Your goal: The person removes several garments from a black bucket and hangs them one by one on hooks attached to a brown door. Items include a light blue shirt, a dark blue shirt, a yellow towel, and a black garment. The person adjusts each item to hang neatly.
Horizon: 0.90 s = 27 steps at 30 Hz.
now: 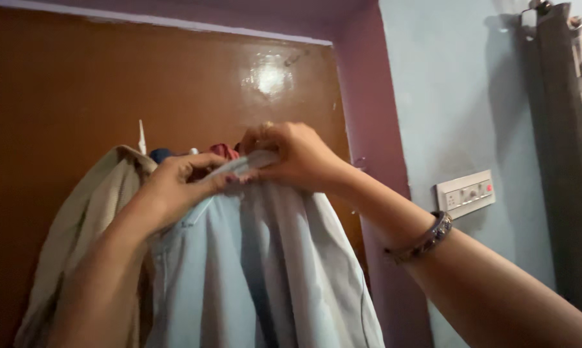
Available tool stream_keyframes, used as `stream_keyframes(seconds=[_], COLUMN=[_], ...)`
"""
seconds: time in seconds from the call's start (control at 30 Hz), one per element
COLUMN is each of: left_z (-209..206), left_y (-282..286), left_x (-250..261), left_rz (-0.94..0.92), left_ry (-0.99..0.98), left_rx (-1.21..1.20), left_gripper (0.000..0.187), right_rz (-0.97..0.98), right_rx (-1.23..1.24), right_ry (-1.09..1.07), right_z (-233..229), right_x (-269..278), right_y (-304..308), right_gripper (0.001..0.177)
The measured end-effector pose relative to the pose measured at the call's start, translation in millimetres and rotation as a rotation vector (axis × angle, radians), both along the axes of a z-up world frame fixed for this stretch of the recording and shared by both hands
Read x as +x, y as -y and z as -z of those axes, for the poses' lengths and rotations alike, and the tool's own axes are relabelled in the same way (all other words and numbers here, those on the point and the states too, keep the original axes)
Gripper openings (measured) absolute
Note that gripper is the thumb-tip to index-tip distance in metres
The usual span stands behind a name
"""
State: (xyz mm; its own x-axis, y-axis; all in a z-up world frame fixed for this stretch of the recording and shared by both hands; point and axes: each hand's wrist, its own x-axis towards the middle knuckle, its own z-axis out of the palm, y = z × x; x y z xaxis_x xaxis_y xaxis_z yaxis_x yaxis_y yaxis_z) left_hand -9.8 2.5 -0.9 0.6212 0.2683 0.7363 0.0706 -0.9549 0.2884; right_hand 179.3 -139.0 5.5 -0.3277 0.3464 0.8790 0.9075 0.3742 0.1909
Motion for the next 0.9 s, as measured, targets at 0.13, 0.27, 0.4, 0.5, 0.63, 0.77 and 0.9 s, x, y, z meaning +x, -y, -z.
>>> stream_keyframes(seconds=[0.13,0.27,0.4,0.5,0.63,0.77,0.9], left_z=[7.1,18.7,26.2,18.7,20.4,12.6,-22.6], left_y=[-12.7,-31.5,-44.1,-36.8,-4.7,-4.6,-47.9], left_x=[-21.9,-42.7,-54.1,-61.4,-66.1,-66.4,-77.9], left_rz=[0.259,0.069,-0.442,-0.114,0.343,0.383,0.594], left_ry=[0.067,0.154,0.169,0.093,0.127,0.164,0.315], left_rx=[-0.137,0.062,0.266,-0.182,-0.618,-0.548,-0.433], left_gripper=[0.036,0.031,0.034,0.052,0.073,0.066,0.045], right_rz=[0.061,0.122,-0.361,-0.699,-0.713,-0.743,-0.833], right_rx=[0.072,0.113,0.013,-0.216,-0.247,-0.285,-0.504], right_ry=[-0.120,-0.147,-0.293,-0.591,-0.606,-0.690,-0.647], right_z=[-7.0,-11.5,-14.9,-19.3,-29.3,-40.4,-37.2], right_x=[-23.9,-30.2,-27.2,-36.5,-53.4,-53.5,-49.0], right_y=[-6.4,-26.6,-53.7,-66.2,-69.1,-60.7,-60.0], right_gripper=[0.030,0.024,0.020,0.021,0.023,0.025,0.025])
